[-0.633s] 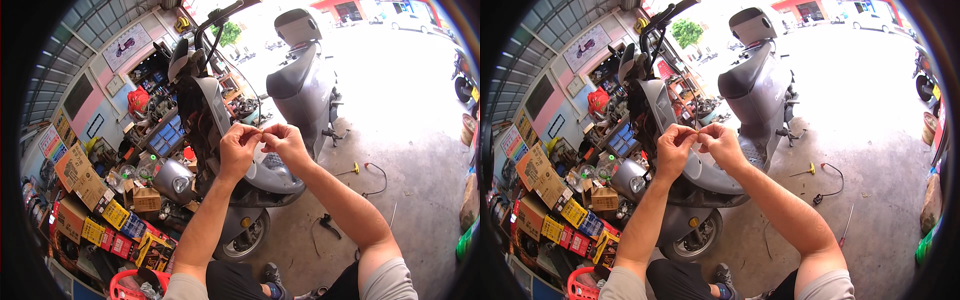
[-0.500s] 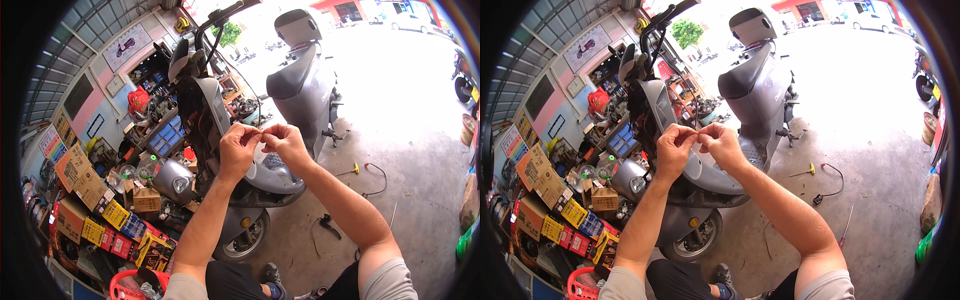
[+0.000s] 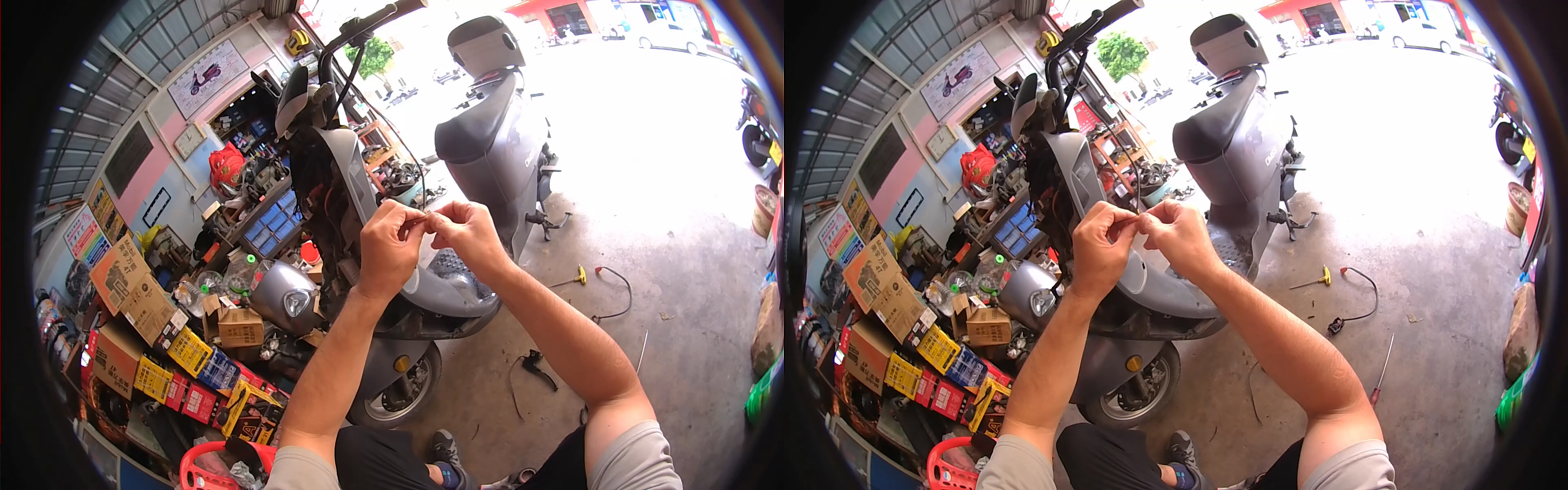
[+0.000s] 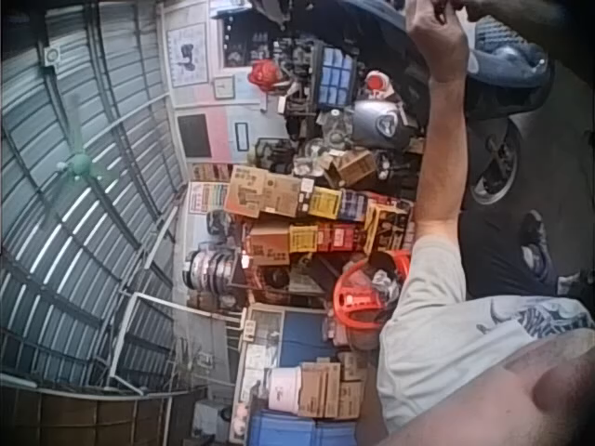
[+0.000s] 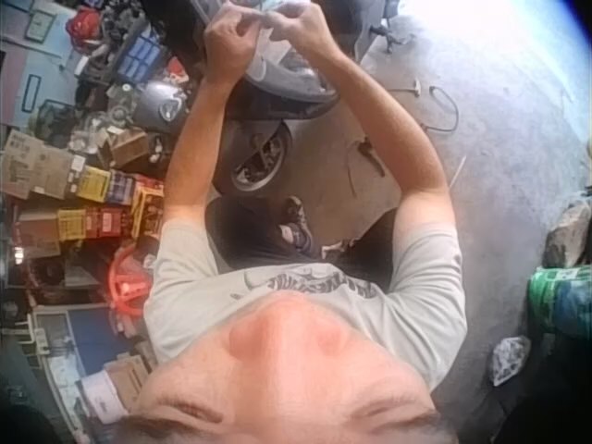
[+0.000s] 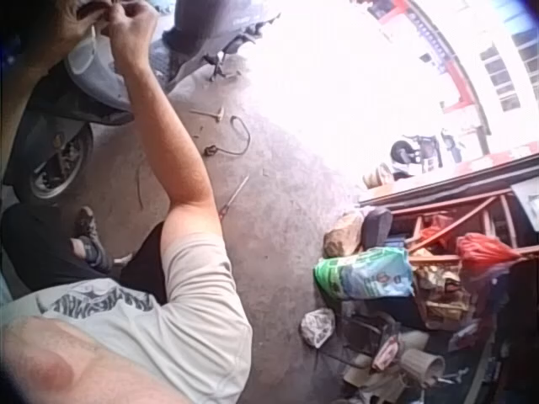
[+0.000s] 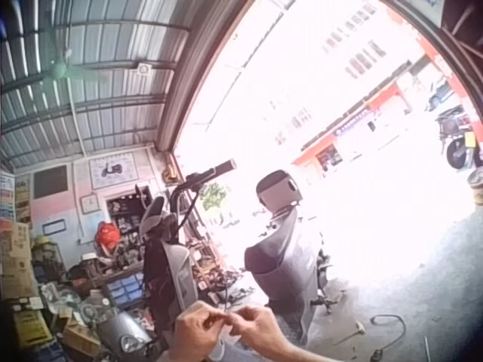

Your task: The recorder is repairing electrical wiring on an electric scooter by stripping and connecting wires using scissors and electrical tape.

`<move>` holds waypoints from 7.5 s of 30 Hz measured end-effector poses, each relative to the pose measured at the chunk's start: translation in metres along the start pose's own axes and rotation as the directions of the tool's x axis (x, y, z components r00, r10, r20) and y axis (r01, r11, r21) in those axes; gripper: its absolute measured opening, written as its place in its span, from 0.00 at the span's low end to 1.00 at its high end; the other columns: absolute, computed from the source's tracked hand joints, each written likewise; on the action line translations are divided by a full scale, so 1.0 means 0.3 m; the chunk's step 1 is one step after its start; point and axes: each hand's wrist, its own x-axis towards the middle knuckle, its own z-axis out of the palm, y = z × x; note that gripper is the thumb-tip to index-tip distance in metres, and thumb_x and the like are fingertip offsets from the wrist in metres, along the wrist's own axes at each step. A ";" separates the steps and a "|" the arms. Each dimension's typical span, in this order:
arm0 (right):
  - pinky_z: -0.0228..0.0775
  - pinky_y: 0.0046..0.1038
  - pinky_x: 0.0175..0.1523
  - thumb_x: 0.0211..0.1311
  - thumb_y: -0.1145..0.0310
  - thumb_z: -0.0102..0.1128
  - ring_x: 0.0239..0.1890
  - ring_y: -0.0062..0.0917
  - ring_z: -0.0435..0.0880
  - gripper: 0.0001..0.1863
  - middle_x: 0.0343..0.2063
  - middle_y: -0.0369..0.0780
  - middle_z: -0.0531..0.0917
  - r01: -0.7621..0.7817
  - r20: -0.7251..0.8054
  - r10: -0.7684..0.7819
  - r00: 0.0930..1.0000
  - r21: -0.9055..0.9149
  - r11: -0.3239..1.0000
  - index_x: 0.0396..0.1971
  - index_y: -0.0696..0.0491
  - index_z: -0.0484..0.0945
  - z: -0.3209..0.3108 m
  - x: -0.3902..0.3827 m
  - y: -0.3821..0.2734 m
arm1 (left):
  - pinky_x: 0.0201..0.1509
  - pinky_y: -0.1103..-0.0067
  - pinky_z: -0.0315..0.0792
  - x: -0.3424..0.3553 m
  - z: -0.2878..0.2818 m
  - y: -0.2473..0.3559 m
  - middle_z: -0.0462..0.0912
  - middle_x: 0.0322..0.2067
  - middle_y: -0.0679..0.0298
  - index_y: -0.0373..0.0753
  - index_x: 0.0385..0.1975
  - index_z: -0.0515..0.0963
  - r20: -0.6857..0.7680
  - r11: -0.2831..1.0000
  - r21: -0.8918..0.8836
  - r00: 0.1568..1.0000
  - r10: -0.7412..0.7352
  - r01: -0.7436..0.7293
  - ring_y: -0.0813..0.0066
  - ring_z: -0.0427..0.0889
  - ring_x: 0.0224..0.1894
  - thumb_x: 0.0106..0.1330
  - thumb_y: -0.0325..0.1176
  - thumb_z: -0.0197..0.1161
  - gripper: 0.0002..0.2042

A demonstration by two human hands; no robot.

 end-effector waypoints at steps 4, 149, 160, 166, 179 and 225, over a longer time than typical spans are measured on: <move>0.75 0.20 0.33 0.61 0.71 0.57 0.26 0.19 0.82 0.10 0.27 0.40 0.83 -0.018 -0.014 0.018 1.000 0.001 1.000 0.33 0.64 0.77 -0.001 0.008 0.008 | 0.29 0.83 0.70 -0.003 0.003 0.002 0.76 0.25 0.65 0.33 0.28 0.80 -0.003 0.999 -0.036 1.000 0.003 -0.003 0.81 0.76 0.25 0.57 0.21 0.66 0.02; 0.61 0.30 0.39 0.50 0.75 0.61 0.27 0.29 0.75 0.06 0.24 0.34 0.74 0.646 0.259 -0.721 0.642 -0.689 0.328 0.27 0.52 0.74 0.000 -0.045 -0.102 | 0.25 0.90 0.60 0.010 -0.062 -0.006 0.71 0.23 0.75 0.37 0.34 0.75 0.476 0.473 -0.635 0.792 -0.382 0.610 0.90 0.65 0.22 0.67 0.32 0.60 0.06; 0.61 0.19 0.29 0.60 0.72 0.56 0.24 0.16 0.70 0.03 0.24 0.33 0.74 0.004 0.120 -0.013 0.993 0.072 0.997 0.30 0.55 0.75 -0.023 -0.021 -0.083 | 0.22 0.90 0.62 0.015 -0.083 0.012 0.71 0.24 0.74 0.37 0.36 0.75 0.448 0.617 -0.509 0.797 -0.406 0.600 0.91 0.66 0.23 0.68 0.33 0.59 0.06; 0.65 0.29 0.40 0.48 0.79 0.65 0.31 0.29 0.74 0.12 0.31 0.37 0.76 0.667 0.295 -0.736 0.610 -0.692 0.275 0.33 0.52 0.74 0.004 -0.061 -0.135 | 0.29 0.90 0.60 0.009 -0.081 0.002 0.72 0.25 0.73 0.37 0.36 0.74 0.476 0.486 -0.631 0.797 -0.373 0.605 0.89 0.65 0.24 0.67 0.32 0.61 0.06; 0.62 0.28 0.40 0.50 0.77 0.62 0.29 0.26 0.75 0.05 0.24 0.35 0.76 0.617 0.255 -0.652 0.714 -0.671 0.412 0.25 0.52 0.74 0.015 -0.071 -0.137 | 0.30 0.90 0.61 0.009 -0.077 0.001 0.72 0.25 0.74 0.37 0.35 0.74 0.463 0.525 -0.615 0.808 -0.364 0.588 0.90 0.66 0.25 0.67 0.31 0.60 0.05; 0.64 0.29 0.41 0.56 0.75 0.59 0.25 0.25 0.74 0.05 0.27 0.34 0.75 0.449 0.075 -0.463 0.883 -0.424 0.787 0.33 0.53 0.75 0.012 -0.062 -0.114 | 0.21 0.90 0.59 0.006 -0.092 0.007 0.71 0.22 0.74 0.36 0.35 0.75 0.453 0.477 -0.636 0.793 -0.406 0.607 0.90 0.64 0.20 0.67 0.32 0.60 0.06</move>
